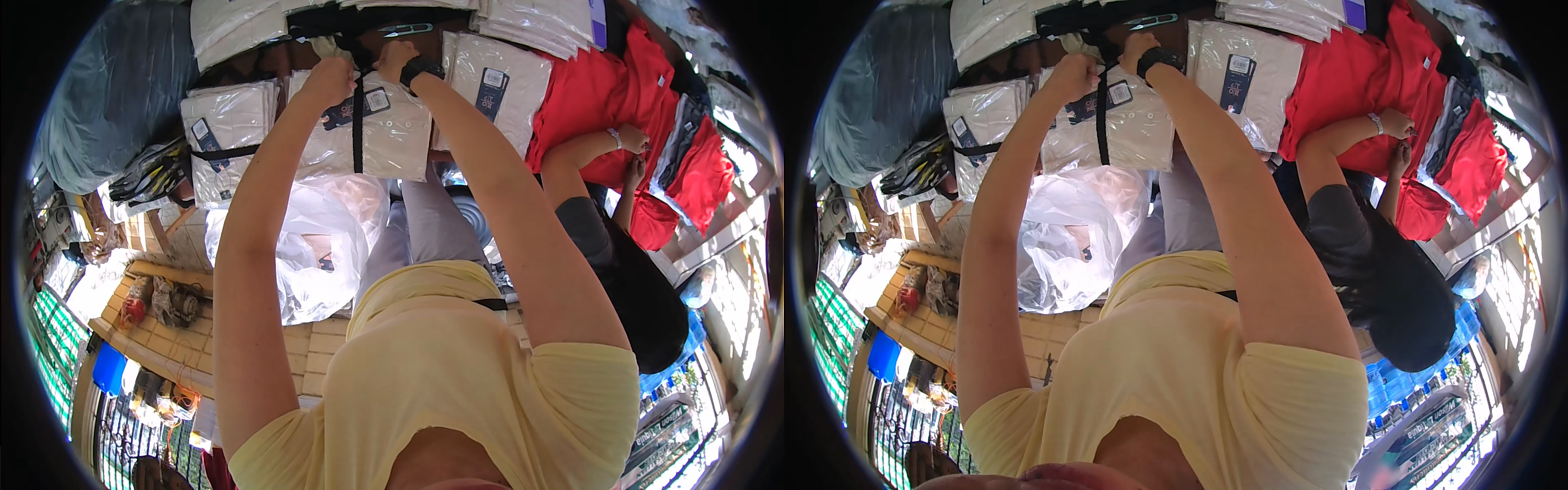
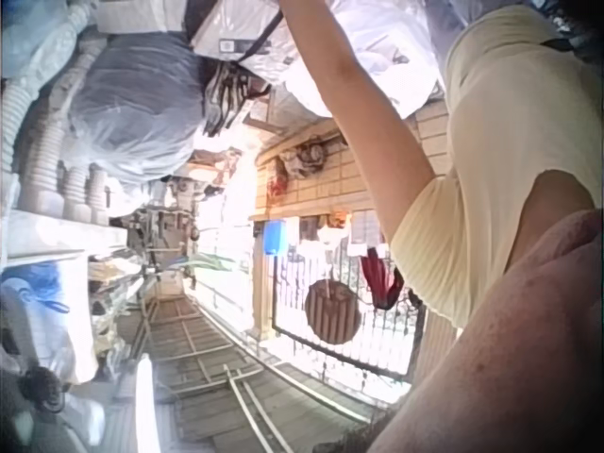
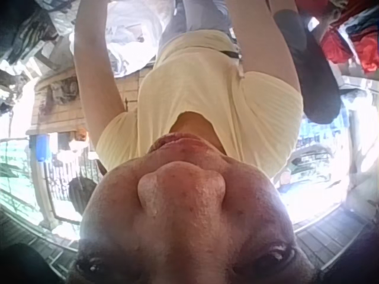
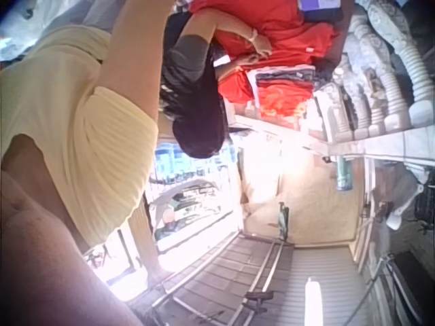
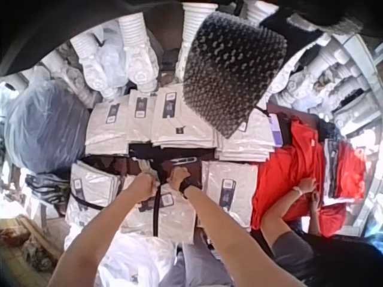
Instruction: The person organizes packaged shirts by picking them up from a pile, placing them into a large plastic bag, and then arranging the remaining packaged shirts in a stack on the table.
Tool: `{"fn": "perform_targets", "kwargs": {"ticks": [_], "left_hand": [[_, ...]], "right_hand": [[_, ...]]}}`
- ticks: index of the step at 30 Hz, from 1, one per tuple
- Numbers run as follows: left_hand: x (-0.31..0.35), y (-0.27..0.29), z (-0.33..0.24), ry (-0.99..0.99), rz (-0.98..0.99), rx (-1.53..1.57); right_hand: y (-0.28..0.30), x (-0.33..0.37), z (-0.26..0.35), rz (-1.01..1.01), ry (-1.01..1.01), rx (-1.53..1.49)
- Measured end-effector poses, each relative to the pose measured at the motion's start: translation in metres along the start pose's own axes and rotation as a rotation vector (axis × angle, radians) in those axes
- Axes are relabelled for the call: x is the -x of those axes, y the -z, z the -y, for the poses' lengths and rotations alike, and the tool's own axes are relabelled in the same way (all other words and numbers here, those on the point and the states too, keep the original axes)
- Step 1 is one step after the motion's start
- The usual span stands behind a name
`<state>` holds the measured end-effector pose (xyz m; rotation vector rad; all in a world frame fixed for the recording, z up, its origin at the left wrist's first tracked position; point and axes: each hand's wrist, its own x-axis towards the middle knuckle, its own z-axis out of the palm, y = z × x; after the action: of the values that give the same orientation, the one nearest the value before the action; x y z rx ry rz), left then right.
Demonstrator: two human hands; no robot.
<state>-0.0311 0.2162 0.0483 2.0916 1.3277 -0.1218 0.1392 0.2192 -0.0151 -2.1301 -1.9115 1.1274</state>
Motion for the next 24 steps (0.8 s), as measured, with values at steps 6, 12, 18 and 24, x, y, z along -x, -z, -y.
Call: {"fn": "perform_targets", "kwargs": {"ticks": [6,12,18,24], "left_hand": [[-0.004,0.006,-0.003,-0.480,-0.410,-0.562],[-0.021,-0.011,-0.006,-0.206,-0.230,-0.542],[-0.028,-0.021,-0.014,-0.104,-0.286,-0.281],[-0.039,-0.039,-0.004,0.156,-0.278,0.544]], "right_hand": [[-0.008,0.007,-0.004,-0.020,0.106,0.099],[-0.006,0.019,0.007,-0.003,0.117,0.053],[-0.017,0.010,-0.008,-0.107,0.141,0.039],[-0.020,0.013,-0.006,-0.133,0.094,-0.011]]}}
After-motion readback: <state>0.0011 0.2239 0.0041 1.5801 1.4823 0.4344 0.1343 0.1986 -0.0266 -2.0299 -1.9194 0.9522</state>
